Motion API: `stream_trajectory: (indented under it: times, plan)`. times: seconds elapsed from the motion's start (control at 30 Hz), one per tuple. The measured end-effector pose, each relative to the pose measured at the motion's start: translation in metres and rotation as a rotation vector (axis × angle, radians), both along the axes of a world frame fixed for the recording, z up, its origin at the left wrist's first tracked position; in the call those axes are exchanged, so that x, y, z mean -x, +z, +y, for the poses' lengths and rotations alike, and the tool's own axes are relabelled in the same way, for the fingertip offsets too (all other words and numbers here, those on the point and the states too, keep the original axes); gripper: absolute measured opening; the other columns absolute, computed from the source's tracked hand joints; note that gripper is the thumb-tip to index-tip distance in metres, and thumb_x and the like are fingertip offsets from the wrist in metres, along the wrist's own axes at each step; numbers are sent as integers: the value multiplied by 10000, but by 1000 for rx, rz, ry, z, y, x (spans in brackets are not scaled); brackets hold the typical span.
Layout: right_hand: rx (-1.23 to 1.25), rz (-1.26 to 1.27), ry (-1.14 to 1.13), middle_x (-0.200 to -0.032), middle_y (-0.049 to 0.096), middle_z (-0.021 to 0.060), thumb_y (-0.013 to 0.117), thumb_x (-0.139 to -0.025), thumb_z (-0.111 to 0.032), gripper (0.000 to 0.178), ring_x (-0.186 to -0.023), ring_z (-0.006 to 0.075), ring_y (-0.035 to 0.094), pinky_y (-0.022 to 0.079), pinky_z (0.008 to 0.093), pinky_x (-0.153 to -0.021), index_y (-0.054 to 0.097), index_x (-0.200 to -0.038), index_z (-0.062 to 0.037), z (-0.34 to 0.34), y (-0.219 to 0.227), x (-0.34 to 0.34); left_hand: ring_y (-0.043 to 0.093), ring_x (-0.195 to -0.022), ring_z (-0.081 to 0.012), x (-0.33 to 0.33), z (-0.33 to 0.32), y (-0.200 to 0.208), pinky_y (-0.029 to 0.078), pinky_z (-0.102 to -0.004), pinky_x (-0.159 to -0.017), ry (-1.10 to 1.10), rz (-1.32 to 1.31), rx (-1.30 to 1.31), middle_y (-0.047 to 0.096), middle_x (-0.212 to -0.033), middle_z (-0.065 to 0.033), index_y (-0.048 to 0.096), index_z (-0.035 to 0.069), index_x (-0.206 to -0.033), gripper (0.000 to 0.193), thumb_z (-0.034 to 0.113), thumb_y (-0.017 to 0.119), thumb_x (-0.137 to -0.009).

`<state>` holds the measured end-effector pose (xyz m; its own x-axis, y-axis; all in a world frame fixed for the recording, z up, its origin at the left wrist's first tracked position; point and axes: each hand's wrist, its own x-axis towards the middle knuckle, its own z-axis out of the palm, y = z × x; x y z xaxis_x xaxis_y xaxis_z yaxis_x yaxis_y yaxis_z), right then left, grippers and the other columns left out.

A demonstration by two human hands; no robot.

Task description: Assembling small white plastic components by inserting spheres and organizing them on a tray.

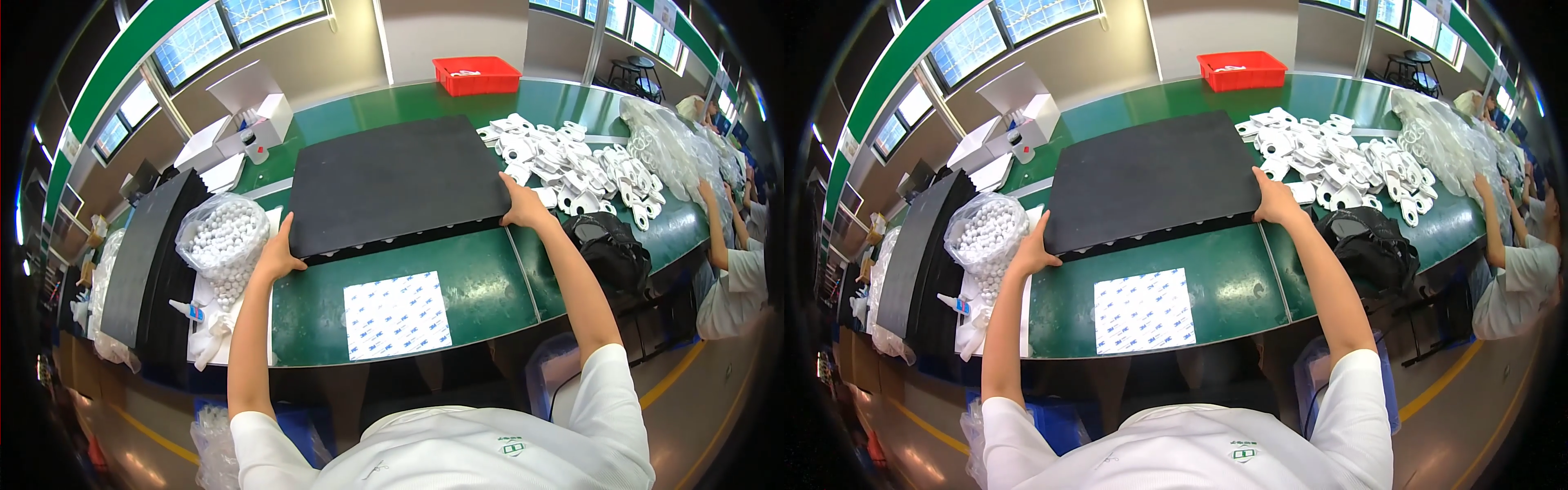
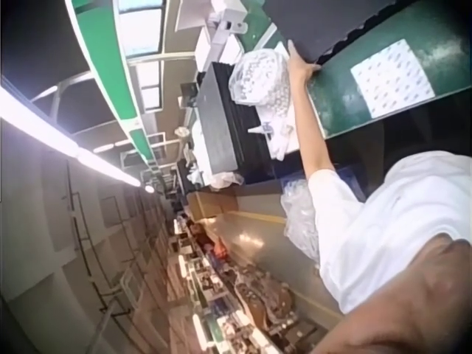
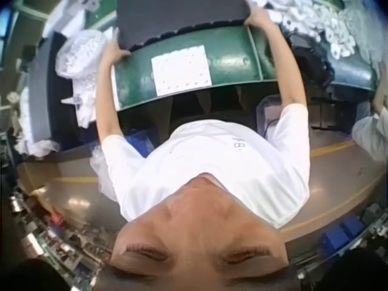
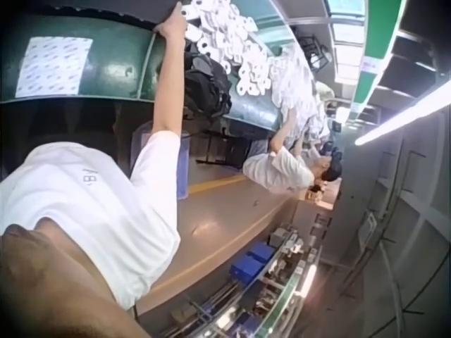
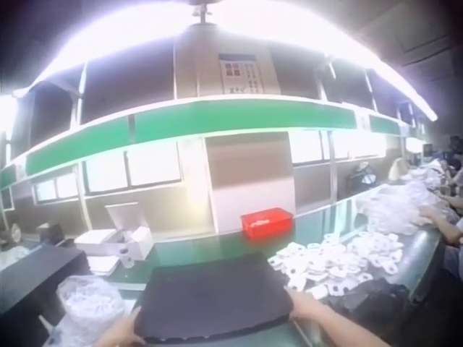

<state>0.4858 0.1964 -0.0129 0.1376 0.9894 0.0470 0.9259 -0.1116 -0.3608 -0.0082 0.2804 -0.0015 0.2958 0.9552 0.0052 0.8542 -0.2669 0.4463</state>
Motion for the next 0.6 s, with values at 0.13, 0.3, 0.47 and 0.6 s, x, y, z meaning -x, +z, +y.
stream_trajectory:
  times: [0.13,0.3,0.47,0.6]
  plan:
    - [-50,8,-10,-1108,594,238,837,-507,-126,1061,-1028,402,569,458,416,-885,270,-1404,-111,-2,-2,-1,521,-1115,-409,2,5,0,431,-415,-935,-17,-66,5,545,-1212,-246,130,203,-1473,1211,-26,815,-501]
    - [-53,48,-68,-1090,598,241,830,-518,-120,1024,-1026,408,565,456,420,-882,288,-1387,-101,-13,1,9,527,-1122,-384,2,13,4,438,-400,-929,1,-93,39,552,-1203,-243,48,193,-1475,1230,-53,788,-524]
    - [-88,62,-88,-1069,604,243,819,-530,-96,990,-1014,410,568,454,423,-875,306,-1377,-104,-31,0,23,538,-1092,-392,17,13,-8,446,-411,-910,-11,-70,-19,564,-1180,-241,82,208,-1476,1237,-53,803,-505]
    - [-131,108,-93,-1054,608,245,808,-533,-62,957,-1008,412,569,454,421,-865,332,-1362,-100,-37,-2,24,545,-1069,-391,16,10,-10,448,-412,-898,-10,-94,-15,566,-1171,-242,118,213,-1475,1240,-61,811,-484]
